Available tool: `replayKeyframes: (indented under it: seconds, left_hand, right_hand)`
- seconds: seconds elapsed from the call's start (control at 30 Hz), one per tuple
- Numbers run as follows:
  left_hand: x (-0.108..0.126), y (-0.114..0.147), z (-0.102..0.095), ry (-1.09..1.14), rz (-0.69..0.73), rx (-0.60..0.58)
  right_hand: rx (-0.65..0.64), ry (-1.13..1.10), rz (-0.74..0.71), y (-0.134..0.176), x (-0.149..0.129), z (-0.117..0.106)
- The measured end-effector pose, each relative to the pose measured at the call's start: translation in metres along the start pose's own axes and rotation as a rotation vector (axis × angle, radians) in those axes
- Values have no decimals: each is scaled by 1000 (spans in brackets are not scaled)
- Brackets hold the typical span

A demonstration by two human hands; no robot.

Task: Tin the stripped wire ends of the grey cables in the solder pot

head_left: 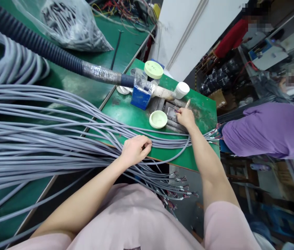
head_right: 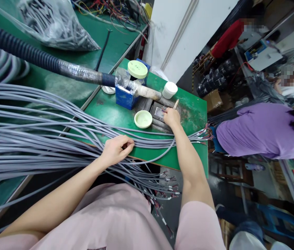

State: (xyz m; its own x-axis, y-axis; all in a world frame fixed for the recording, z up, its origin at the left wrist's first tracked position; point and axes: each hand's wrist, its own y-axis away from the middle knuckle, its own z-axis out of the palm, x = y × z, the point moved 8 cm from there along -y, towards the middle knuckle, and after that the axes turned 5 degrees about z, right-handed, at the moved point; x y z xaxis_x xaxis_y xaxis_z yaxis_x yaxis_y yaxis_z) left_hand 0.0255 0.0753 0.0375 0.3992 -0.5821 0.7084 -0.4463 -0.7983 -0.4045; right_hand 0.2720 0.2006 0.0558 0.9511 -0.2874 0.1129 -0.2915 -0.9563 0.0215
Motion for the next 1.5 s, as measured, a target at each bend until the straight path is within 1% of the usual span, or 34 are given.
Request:
replayKeyframes:
  seconds: [0.9, 1.1, 1.2, 1.3, 1.4, 1.5]
  left_hand:
    - [1, 0, 0, -32, 11, 1]
    - [1, 1, 0, -22, 12, 1]
    - [1, 1, 0, -21, 3, -7]
    - [1, 0, 0, -20, -5, -15]
    - [0, 0, 0, -17, -20, -16]
    - [-1, 1, 0, -6, -24, -7]
  right_hand:
    - [-11, 46, -22, 1, -3, -2]
    - [4, 0, -9, -1, -2, -6]
    - [38, -142, -1, 1, 2, -16]
    - [75, -457, 1, 15, 8, -30]
    - [64, -841, -11, 44, 10, -43]
    - [34, -1087, -56, 81, 6, -53]
